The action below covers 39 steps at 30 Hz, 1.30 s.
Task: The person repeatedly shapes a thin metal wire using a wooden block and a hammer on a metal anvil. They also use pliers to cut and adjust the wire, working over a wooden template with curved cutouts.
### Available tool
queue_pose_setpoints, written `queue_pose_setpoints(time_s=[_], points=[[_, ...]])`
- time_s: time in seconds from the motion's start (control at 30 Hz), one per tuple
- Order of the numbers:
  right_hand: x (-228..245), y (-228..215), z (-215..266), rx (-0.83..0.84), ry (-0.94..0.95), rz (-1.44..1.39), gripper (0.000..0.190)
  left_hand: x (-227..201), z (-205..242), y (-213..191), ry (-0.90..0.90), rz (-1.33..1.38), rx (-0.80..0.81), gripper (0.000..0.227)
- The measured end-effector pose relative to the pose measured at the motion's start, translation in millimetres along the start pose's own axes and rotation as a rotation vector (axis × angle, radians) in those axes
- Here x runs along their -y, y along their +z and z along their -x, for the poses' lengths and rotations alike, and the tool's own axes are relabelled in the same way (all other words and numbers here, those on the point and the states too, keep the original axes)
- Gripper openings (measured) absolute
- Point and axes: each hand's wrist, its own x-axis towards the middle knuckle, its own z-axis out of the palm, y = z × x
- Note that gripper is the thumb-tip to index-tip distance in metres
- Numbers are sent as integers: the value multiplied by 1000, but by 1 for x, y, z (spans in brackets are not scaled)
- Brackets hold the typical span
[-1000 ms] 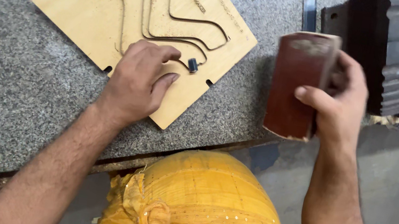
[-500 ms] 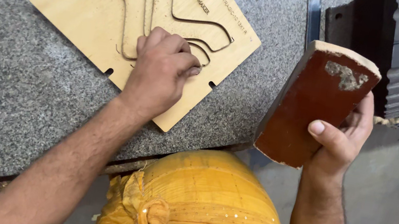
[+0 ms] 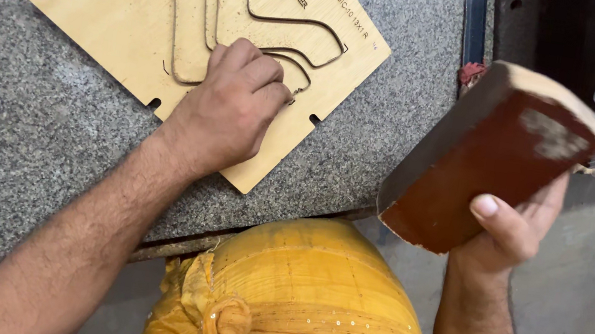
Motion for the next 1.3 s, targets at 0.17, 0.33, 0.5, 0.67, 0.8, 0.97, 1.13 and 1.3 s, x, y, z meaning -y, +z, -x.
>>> queue_pose_setpoints(time_s=[0.17, 0.33, 0.5, 0.67, 0.8, 0.97, 1.13, 1.3], points=[[1, -19, 1, 102, -106, 5, 58, 2, -2, -3, 50, -26, 69, 11], [-10, -14, -9, 189, -399, 397, 67, 1, -4, -4, 69, 0, 62, 12], [-22, 21, -16, 288, -940, 937, 67, 3, -1, 0, 64, -24, 42, 10], [-41, 53, -23, 314, -597, 527, 105, 4, -1, 4, 37, -34, 53, 3], [-43, 55, -24, 339, -640, 598, 122, 5, 2, 4, 37, -13, 11, 6], [-36, 53, -23, 338, -527, 574, 107, 9, 2, 10, 27, -74, 55, 5], [-28, 59, -32, 273, -452, 405, 94, 7, 1, 11, 20, -21, 21, 20], [8, 43, -11, 325, -396, 568, 92, -5, 21, -9, -101, 70, -170, 25]])
